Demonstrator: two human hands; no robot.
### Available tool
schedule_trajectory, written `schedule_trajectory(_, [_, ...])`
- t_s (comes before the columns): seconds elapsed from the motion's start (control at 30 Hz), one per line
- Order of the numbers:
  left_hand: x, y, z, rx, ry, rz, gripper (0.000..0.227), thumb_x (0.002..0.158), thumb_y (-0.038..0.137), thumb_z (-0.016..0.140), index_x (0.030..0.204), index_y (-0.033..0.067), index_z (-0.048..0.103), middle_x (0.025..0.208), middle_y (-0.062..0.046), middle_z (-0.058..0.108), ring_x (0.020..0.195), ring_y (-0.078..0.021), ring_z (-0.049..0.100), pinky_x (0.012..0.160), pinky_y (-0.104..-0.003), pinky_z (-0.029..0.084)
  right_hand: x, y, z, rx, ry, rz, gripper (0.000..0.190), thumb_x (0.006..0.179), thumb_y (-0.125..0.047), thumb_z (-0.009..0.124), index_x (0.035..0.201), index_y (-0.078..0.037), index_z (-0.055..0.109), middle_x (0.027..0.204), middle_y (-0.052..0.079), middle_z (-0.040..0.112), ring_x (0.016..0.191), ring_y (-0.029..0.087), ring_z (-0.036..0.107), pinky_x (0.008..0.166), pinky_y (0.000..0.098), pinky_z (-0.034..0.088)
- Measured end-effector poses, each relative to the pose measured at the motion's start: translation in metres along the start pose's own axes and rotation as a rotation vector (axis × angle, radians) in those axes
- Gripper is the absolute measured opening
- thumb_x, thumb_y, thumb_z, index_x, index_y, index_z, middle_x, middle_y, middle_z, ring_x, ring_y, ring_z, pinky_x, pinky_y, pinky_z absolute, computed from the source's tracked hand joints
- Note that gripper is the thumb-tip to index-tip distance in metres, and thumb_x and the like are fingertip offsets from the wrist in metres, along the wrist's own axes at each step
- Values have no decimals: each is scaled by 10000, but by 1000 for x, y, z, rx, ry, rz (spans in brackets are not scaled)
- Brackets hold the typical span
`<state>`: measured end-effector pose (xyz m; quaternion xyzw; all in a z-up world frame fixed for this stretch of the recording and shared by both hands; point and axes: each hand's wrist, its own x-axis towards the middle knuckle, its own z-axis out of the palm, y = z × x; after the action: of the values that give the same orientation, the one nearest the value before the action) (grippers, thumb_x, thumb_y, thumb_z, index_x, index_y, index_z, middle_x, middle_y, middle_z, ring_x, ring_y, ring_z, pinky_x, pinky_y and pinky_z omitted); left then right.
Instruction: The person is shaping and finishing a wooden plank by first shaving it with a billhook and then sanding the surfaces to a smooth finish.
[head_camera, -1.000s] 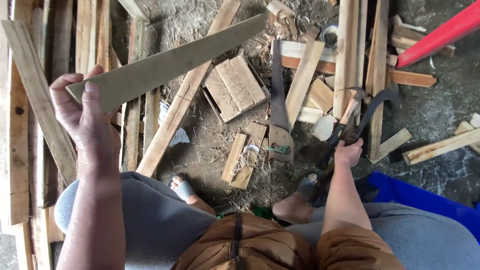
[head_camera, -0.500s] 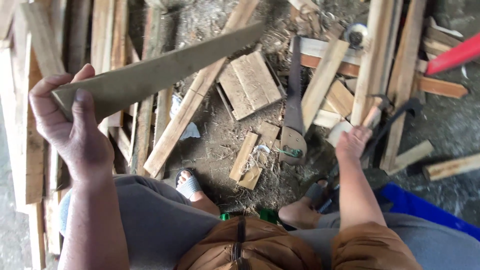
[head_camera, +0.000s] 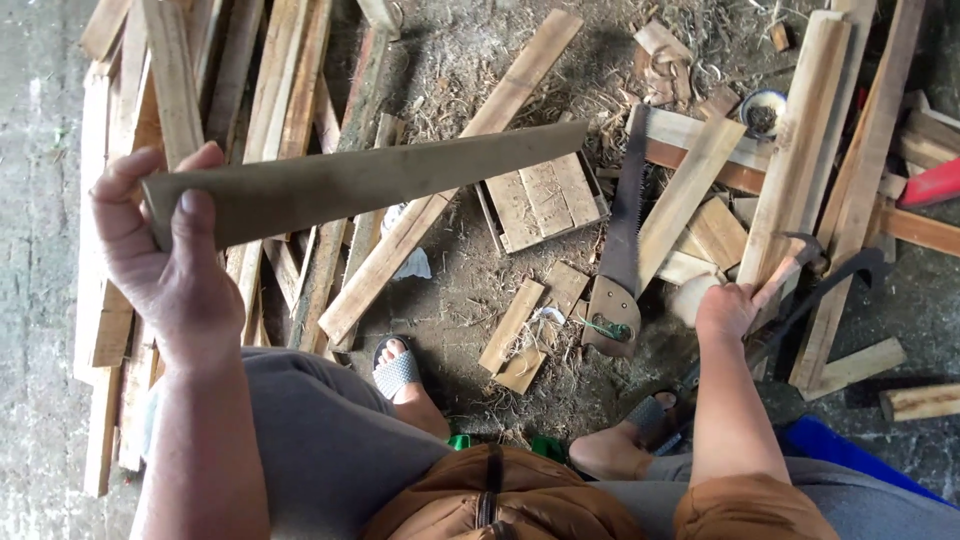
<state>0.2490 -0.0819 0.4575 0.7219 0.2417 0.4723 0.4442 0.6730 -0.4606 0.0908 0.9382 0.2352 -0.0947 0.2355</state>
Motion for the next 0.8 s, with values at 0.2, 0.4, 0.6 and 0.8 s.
schedule_trajectory(0.2, [24,-1,-6,-162,112,144,334,1176,-1,591,1385,249,518,1363,-171,619,1240,-332,618,1082,-471,628,39,-8,-16,582,340,140,196,907,-140,688,714,-174,687,1101,156,664,1190,414,552,1127,730,95])
schedule_trajectory(0.4, [50,40,32,-202,115,342,490,1193,-150,552,1428,278,524,1320,-138,638,1218,-328,643,1162,-488,557,-8,-76,-146,1793,158,264,134,934,-23,500,1021,-125,516,1130,66,548,950,166,554,837,317,522])
schedule_trajectory(0.6, [61,-18,47,-540,57,316,484,1290,81,623,1662,321,428,1682,-168,371,1511,-552,455,1243,-862,472,3,-116,-125,2582,112,17,228,828,-20,564,1043,-90,547,1130,145,557,965,279,611,880,451,592])
schedule_trajectory(0.8, [54,-38,79,-271,186,138,477,1114,500,478,1465,181,522,1464,-117,580,1409,-296,497,1188,-550,340,-22,-130,-151,2512,43,67,150,952,-60,527,1089,-118,515,1208,159,565,1046,289,661,937,495,597])
